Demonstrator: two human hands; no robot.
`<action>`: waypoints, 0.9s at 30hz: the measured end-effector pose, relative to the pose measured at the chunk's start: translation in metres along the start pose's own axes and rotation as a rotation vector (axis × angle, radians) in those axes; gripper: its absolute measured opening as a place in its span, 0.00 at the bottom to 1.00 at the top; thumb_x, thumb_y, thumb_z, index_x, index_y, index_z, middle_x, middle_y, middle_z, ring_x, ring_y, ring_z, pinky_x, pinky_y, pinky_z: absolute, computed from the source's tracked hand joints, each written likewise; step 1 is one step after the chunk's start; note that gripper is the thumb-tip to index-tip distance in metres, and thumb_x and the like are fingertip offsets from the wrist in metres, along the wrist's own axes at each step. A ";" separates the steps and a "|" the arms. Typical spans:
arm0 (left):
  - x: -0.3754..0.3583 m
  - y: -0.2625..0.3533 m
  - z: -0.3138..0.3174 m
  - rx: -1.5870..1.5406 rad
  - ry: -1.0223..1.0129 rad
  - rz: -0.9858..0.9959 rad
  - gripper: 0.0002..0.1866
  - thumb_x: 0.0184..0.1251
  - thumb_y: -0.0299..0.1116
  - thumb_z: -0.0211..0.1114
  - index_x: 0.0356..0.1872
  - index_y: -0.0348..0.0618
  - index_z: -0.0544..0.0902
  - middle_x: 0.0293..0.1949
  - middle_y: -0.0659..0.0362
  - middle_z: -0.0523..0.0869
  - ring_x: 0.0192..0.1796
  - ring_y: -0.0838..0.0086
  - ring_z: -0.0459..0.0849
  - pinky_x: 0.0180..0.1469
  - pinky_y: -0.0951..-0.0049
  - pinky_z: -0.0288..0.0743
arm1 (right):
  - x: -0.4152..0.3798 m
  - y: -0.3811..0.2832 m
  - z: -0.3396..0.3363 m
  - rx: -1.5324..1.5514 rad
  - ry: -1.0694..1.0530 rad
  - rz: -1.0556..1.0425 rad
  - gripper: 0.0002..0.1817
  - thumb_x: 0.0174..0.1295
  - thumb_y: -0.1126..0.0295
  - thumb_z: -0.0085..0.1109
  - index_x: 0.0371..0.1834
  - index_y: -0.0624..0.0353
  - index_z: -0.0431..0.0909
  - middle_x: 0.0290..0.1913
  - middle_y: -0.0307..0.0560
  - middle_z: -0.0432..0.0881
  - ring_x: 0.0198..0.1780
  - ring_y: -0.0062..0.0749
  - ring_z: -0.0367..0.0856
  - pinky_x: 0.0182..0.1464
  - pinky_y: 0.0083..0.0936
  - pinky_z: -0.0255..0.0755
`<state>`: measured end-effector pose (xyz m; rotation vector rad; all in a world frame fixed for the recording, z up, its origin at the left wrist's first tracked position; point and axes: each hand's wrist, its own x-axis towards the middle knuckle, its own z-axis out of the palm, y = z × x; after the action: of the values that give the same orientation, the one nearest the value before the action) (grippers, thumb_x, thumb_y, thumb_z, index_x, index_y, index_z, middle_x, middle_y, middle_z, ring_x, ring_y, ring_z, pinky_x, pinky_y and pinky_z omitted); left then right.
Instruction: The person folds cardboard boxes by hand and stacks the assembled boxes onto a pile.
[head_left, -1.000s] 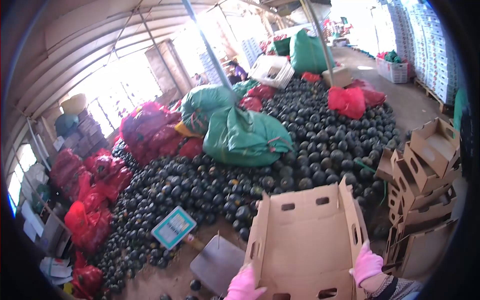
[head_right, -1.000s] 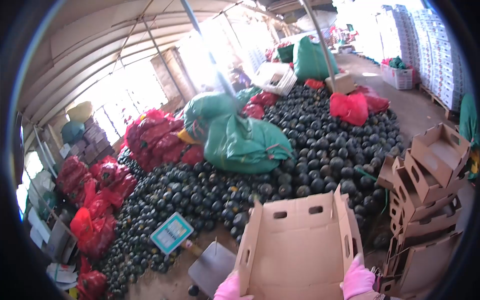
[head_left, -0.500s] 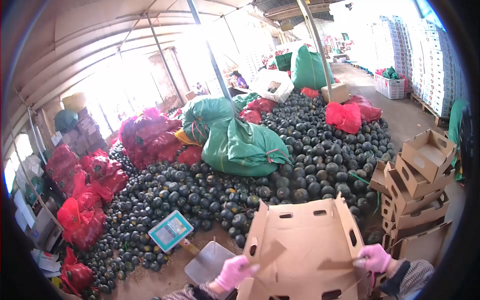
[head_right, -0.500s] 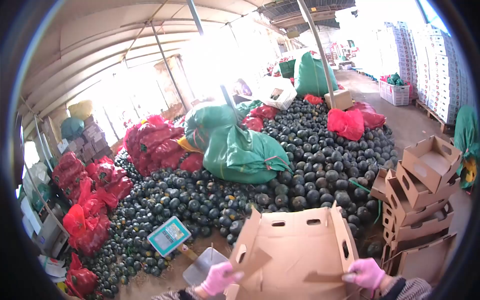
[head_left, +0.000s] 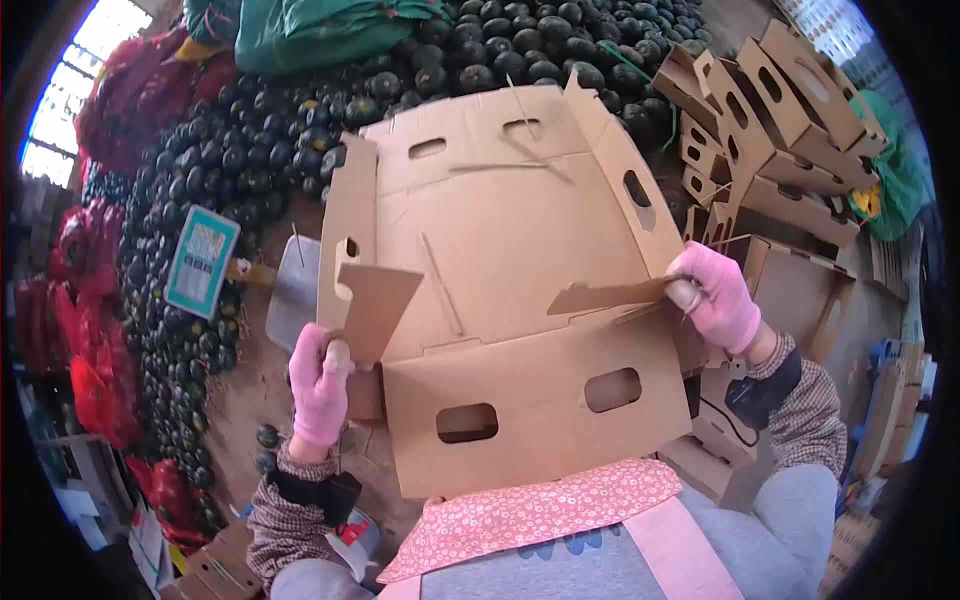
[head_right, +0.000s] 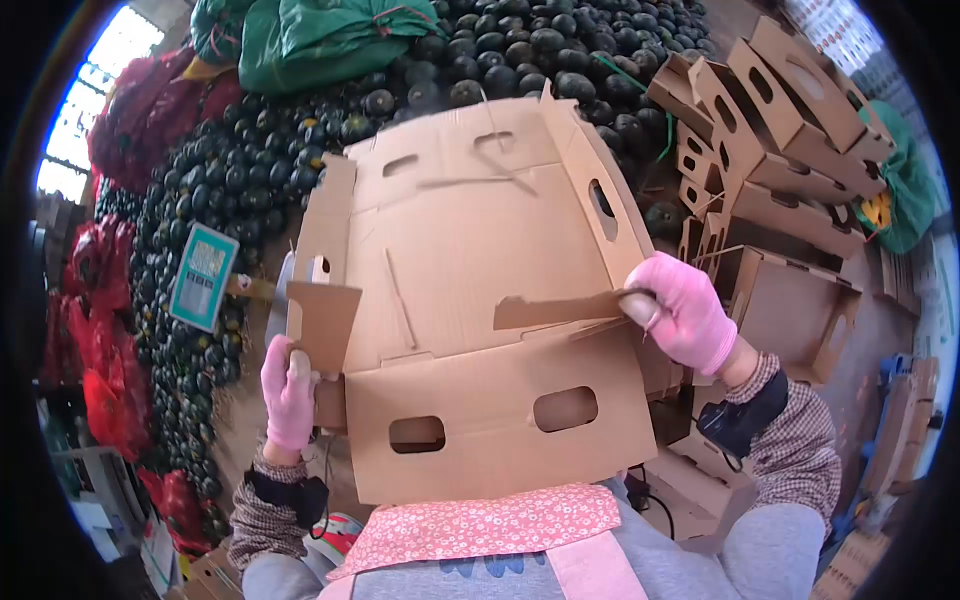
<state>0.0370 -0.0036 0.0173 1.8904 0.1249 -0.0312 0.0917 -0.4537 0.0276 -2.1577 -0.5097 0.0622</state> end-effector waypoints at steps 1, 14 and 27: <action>-0.001 -0.001 0.007 -0.049 0.011 -0.014 0.05 0.74 0.28 0.51 0.36 0.41 0.72 0.29 0.62 0.80 0.29 0.84 0.74 0.33 0.81 0.70 | 0.002 -0.004 0.004 -0.080 -0.006 -0.061 0.05 0.59 0.75 0.63 0.36 0.60 0.78 0.29 0.49 0.74 0.33 0.44 0.76 0.37 0.31 0.71; -0.002 -0.021 -0.003 0.197 -0.150 -0.057 0.12 0.48 0.22 0.74 0.30 0.38 0.77 0.25 0.64 0.79 0.31 0.83 0.77 0.34 0.76 0.73 | -0.030 0.061 -0.028 0.831 -0.210 0.335 0.09 0.57 0.84 0.60 0.38 0.59 0.81 0.36 0.36 0.81 0.40 0.21 0.80 0.45 0.20 0.74; 0.089 0.063 0.080 1.136 -0.715 -0.202 0.23 0.61 0.52 0.62 0.37 0.37 0.86 0.38 0.47 0.88 0.42 0.50 0.87 0.44 0.53 0.80 | -0.017 0.017 0.000 -0.108 -0.126 -0.113 0.12 0.39 0.84 0.55 0.27 0.57 0.77 0.32 0.51 0.77 0.36 0.49 0.77 0.37 0.32 0.70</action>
<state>0.1353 -0.0925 0.0443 2.8334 -0.2525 -1.1028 0.0814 -0.4686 0.0120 -2.2356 -0.7216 0.1106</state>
